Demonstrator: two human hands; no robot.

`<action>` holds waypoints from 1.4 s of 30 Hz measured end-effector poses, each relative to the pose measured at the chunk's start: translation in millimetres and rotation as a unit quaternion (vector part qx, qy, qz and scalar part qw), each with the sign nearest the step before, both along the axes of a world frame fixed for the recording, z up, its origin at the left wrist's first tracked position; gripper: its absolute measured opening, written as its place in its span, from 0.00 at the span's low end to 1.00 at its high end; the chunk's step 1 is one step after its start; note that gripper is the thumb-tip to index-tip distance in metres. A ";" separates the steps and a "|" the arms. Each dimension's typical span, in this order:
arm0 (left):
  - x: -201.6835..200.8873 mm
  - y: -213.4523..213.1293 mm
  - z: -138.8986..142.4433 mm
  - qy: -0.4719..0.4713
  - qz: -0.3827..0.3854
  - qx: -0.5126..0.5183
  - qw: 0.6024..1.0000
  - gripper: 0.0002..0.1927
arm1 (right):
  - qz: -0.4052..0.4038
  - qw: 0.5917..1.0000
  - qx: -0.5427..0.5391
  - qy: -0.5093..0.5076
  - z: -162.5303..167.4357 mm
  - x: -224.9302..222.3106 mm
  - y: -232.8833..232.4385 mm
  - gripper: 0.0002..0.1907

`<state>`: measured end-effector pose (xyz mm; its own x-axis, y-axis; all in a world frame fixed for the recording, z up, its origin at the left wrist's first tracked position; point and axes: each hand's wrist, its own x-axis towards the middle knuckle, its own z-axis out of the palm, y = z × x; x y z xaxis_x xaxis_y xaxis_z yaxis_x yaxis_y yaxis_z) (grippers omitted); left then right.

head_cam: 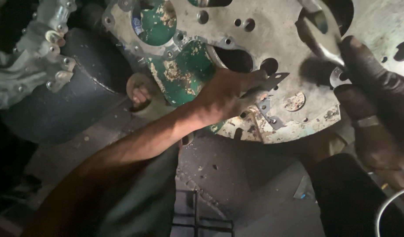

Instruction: The person uses a wrench to tighten bolts on a large metal engine component resting on a workbench. The person repeatedly adjusts the wrench and repositions hands to secure fasteners around the component's perimeter.

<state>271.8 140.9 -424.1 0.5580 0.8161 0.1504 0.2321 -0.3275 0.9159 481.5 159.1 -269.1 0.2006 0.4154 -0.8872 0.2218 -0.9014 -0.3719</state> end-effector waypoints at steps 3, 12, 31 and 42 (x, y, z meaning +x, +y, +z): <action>1.2 1.0 4.6 -0.001 -0.007 0.039 0.999 0.11 | 0.321 0.915 0.200 -0.139 17.1 -10.1 -4.3 0.29; 2.9 2.3 15.6 0.025 -0.012 -0.083 0.996 0.12 | 0.397 0.863 0.262 -0.171 28.9 -10.8 -10.7 0.28; -7.2 -14.9 -15.9 0.024 -0.028 0.048 0.998 0.20 | 0.642 0.600 0.394 -0.271 3.2 34.7 -29.2 0.44; 3.7 -5.3 9.4 0.090 -0.010 -0.069 0.993 0.09 | 0.560 0.684 0.429 -0.187 -28.4 68.9 -41.6 0.34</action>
